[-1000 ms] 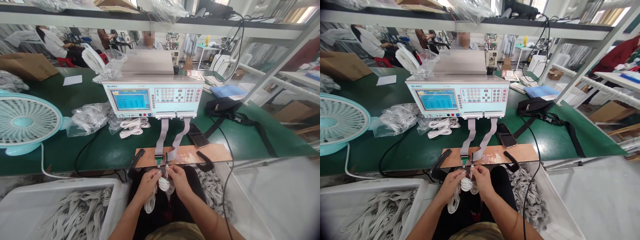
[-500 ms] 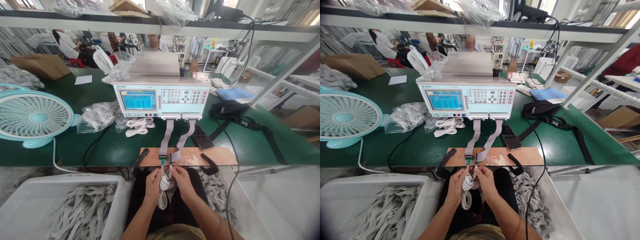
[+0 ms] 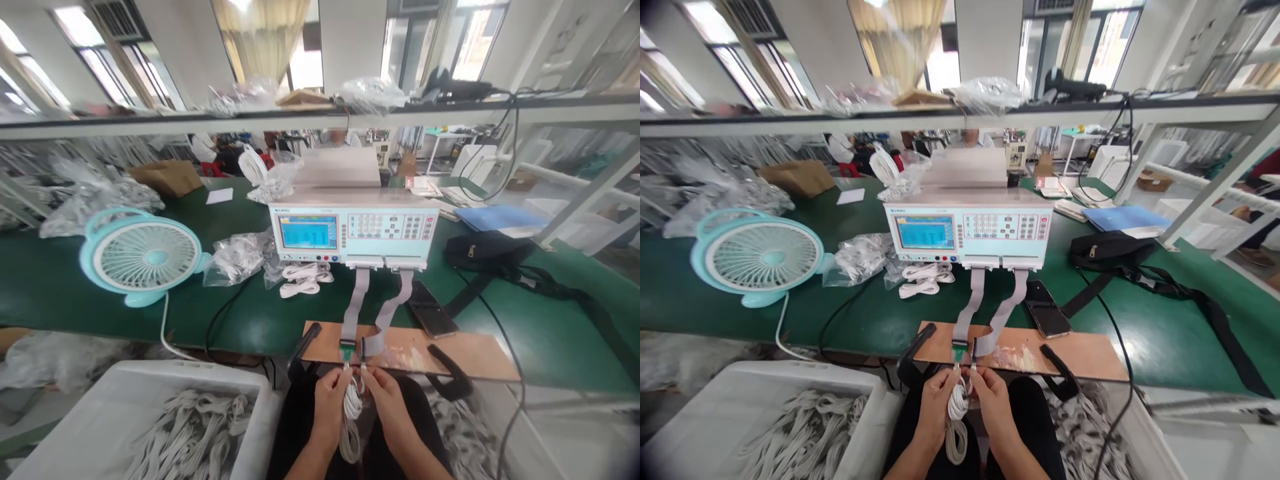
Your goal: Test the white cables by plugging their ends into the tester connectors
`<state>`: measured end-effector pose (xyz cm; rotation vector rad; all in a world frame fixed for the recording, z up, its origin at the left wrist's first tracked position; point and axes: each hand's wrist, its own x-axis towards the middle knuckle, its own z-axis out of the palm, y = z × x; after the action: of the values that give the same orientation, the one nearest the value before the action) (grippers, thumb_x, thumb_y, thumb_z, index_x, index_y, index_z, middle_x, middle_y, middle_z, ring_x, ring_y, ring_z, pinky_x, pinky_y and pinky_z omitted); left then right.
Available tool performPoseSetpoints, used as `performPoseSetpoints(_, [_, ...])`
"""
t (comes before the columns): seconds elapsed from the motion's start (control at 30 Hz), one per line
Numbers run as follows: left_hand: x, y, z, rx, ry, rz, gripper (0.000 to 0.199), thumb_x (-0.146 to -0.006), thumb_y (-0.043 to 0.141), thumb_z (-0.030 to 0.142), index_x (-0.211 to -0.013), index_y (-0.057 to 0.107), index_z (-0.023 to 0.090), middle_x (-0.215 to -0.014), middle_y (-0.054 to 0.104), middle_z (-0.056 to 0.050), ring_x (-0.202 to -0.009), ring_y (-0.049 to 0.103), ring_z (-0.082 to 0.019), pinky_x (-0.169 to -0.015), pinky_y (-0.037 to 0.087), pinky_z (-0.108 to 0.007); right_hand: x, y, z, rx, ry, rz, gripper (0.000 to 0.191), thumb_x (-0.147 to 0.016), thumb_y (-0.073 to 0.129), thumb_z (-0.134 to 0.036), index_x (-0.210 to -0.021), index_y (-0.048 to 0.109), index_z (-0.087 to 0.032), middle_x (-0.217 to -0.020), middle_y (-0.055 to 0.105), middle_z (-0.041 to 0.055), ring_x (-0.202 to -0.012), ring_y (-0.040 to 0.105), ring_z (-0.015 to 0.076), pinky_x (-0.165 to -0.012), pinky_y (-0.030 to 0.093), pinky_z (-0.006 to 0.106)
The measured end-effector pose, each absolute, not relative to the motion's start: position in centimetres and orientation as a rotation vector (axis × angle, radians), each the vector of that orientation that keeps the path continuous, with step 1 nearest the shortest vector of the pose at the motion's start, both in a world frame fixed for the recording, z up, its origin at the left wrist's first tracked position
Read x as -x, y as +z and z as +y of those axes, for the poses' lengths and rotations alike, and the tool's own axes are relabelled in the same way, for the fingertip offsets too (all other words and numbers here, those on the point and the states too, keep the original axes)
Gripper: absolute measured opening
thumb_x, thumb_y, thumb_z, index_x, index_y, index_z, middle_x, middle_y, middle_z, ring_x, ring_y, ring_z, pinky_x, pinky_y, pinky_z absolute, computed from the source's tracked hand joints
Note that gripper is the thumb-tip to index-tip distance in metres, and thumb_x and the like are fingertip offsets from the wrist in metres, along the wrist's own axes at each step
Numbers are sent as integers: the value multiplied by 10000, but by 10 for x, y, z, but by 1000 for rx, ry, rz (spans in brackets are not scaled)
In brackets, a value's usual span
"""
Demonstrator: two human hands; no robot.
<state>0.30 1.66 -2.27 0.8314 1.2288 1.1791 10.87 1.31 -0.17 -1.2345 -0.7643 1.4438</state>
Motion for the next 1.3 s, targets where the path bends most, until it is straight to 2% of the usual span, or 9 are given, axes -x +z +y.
performPoseSetpoints(0.23, [-4, -16, 26, -924, 1184, 1227, 449, -663, 592, 551, -498, 501, 143, -444, 435, 33, -444, 366, -90, -461, 295, -216, -109, -13, 17, 1193, 1481, -739, 359, -563, 700, -499, -559, 567, -166, -495, 481, -34, -473, 382, 97, -479, 305, 220])
performPoseSetpoints(0.47, [-4, -20, 27, -1009, 1214, 1241, 419, -664, 584, 556, -530, 504, 167, -528, 458, 14, -537, 411, -123, -522, 342, -230, -103, -11, 16, 1227, 1453, -713, 419, -489, 696, -576, -553, 579, -178, -435, 459, -38, -389, 365, 96, -406, 292, 232])
performPoseSetpoints(0.63, [-3, -18, 25, -996, 1231, 1324, 419, -617, 600, 574, -493, 493, 189, -521, 475, 7, -557, 445, -147, -548, 366, -247, -102, -19, 17, 1190, 1442, -691, 403, -498, 698, -562, -562, 572, -185, -445, 451, -46, -410, 388, 103, -423, 320, 233])
performPoseSetpoints(0.83, [-9, -23, 16, -927, 1244, 1429, 349, -591, 630, 522, -509, 500, 208, -571, 542, -20, -687, 518, -203, -612, 396, -271, -103, -34, 15, 1143, 1401, -736, 417, -513, 694, -559, -510, 500, -190, -460, 427, -48, -448, 369, 104, -460, 320, 239])
performPoseSetpoints(1.0, [-17, -17, 1, -990, 1023, 1223, 417, -629, 596, 560, -506, 518, 169, -515, 525, 5, -542, 485, -137, -537, 381, -248, -136, -25, -15, 1272, 1376, -926, 338, -644, 610, -501, -535, 469, -214, -488, 411, -44, -468, 365, 124, -463, 298, 254])
performPoseSetpoints(1.1, [-12, -6, -7, -717, 916, 1142, 423, -675, 540, 588, -653, 548, 166, -559, 542, 19, -410, 423, -83, -392, 312, -205, -199, -24, -35, 1541, 1159, -1199, 269, -740, 510, -423, -568, 489, -217, -520, 439, -28, -508, 402, 143, -499, 308, 266])
performPoseSetpoints(1.17, [-6, -2, -9, -517, 921, 1076, 395, -678, 559, 562, -649, 506, 171, -617, 556, 16, -416, 435, -74, -350, 277, -175, -244, -27, -48, 1779, 914, -1453, 244, -730, 511, -379, -550, 501, -214, -514, 455, -10, -525, 434, 162, -538, 330, 292])
performPoseSetpoints(1.23, [-4, -2, -10, -385, 907, 1006, 371, -680, 584, 523, -627, 480, 171, -622, 542, 22, -437, 450, -74, -344, 279, -163, -272, -31, -61, 1911, 648, -1559, 183, -700, 546, -375, -652, 571, -200, -652, 536, 45, -614, 497, 198, -601, 374, 330])
performPoseSetpoints(1.3, [-9, -3, -13, -325, 874, 972, 347, -694, 585, 495, -626, 479, 172, -583, 511, 37, -420, 427, -69, -343, 280, -165, -271, -30, -70, 1895, 644, -1598, 234, -722, 545, -393, -815, 597, -184, -820, 570, 91, -709, 540, 220, -670, 413, 361])
